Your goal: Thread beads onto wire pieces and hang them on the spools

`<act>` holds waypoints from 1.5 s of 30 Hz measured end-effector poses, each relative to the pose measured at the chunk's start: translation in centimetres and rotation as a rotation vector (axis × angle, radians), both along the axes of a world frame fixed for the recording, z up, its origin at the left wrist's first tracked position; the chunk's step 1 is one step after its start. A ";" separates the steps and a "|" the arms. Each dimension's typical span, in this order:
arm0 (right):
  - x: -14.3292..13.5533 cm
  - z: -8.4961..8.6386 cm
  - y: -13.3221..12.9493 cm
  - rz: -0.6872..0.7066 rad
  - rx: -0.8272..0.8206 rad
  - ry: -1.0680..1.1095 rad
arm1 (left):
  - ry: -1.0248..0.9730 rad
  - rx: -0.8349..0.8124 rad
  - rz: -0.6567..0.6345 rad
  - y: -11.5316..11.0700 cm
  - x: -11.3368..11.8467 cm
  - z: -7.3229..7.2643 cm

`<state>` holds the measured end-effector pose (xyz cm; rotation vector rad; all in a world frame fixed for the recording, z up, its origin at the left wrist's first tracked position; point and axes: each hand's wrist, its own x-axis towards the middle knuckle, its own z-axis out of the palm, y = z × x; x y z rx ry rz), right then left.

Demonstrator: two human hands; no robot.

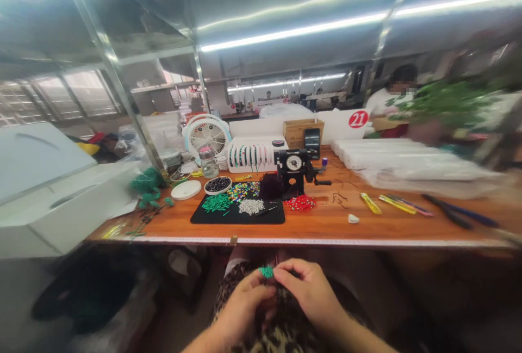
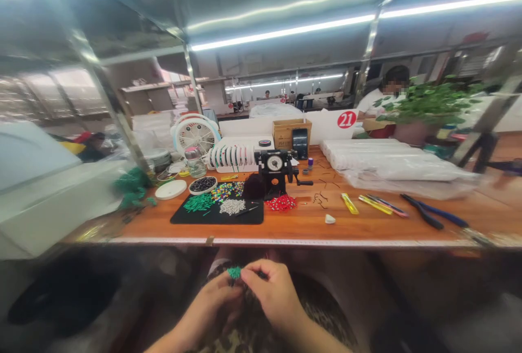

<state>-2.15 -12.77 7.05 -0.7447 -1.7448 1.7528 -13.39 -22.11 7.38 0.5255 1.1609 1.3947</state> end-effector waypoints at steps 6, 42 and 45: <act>-0.1 -0.4 0.1 0.003 -0.016 0.019 | -0.013 0.000 0.095 0.1 -0.1 -0.6; -0.8 -1.8 0.0 0.441 -0.326 0.114 | 0.119 0.031 0.176 -0.4 -0.2 -0.5; -0.8 -1.6 -0.2 0.333 -0.312 0.080 | 0.192 0.085 0.207 -0.5 -0.1 -0.3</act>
